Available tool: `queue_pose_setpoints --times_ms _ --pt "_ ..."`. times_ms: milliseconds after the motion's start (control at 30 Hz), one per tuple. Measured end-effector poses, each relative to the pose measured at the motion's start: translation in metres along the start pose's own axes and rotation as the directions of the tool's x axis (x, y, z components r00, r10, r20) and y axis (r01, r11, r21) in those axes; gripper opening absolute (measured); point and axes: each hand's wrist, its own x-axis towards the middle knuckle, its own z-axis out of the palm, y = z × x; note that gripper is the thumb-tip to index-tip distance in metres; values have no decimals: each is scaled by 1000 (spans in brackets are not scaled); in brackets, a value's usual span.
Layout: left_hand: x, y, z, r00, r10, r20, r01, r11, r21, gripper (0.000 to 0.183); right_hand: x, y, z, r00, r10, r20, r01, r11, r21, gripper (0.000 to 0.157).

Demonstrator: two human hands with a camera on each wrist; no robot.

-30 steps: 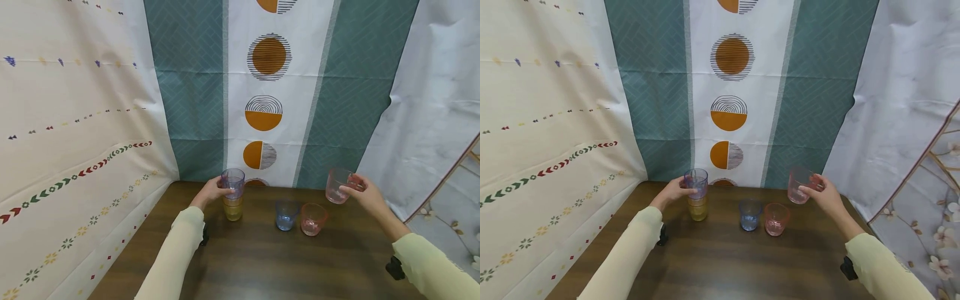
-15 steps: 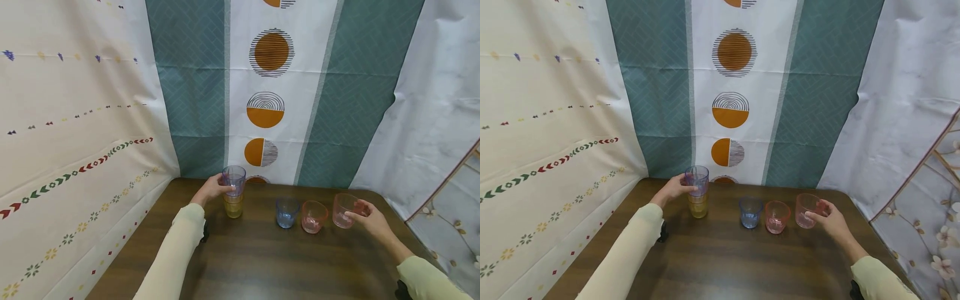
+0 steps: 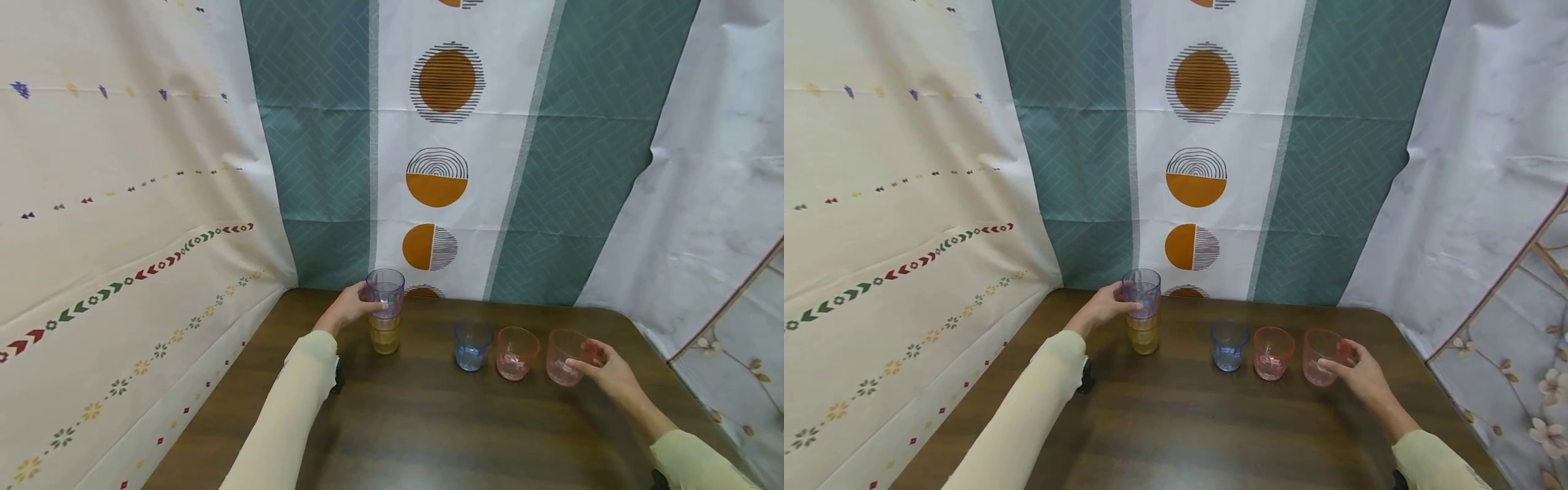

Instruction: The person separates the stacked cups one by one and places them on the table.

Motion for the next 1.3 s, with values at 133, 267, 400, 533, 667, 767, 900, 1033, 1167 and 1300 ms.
queue_pose_setpoints --times_ms 133,267,400,533,667,767,900,1033,1167,1300 --pt "1 -1 3 1000 21 5 -21 1000 9 74 -3 5 2 1000 -9 12 9 1000 -6 86" --pt "2 -1 6 999 47 25 -47 999 0 72 -8 12 4 1000 -4 30 5 1000 -26 85" --pt "3 0 7 999 39 12 -39 999 -16 72 -10 18 6 999 -15 37 15 1000 11 88" --pt "1 -2 7 1000 26 15 -26 999 -27 73 -10 21 10 999 -37 19 37 999 27 88" --pt "-1 -4 7 1000 24 11 -24 999 -30 72 -10 23 13 999 -44 21 44 999 -1 86" --pt "-3 -4 7 1000 21 4 -20 999 -27 72 -13 23 13 998 -43 40 44 998 -36 88" --pt "-3 -2 7 1000 19 0 -19 1000 -19 72 -15 19 9 998 -18 64 22 997 -74 93" --pt "-1 -1 7 1000 23 0 -23 1000 -16 72 -12 11 0 997 4 82 3 996 -84 96" --pt "-2 -2 6 1000 21 0 -21 999 -33 71 -7 -2 -7 996 -7 87 12 998 -63 96" --pt "-4 -4 4 1000 15 -9 -15 999 -47 71 3 -20 -13 996 -44 76 49 996 -70 96"
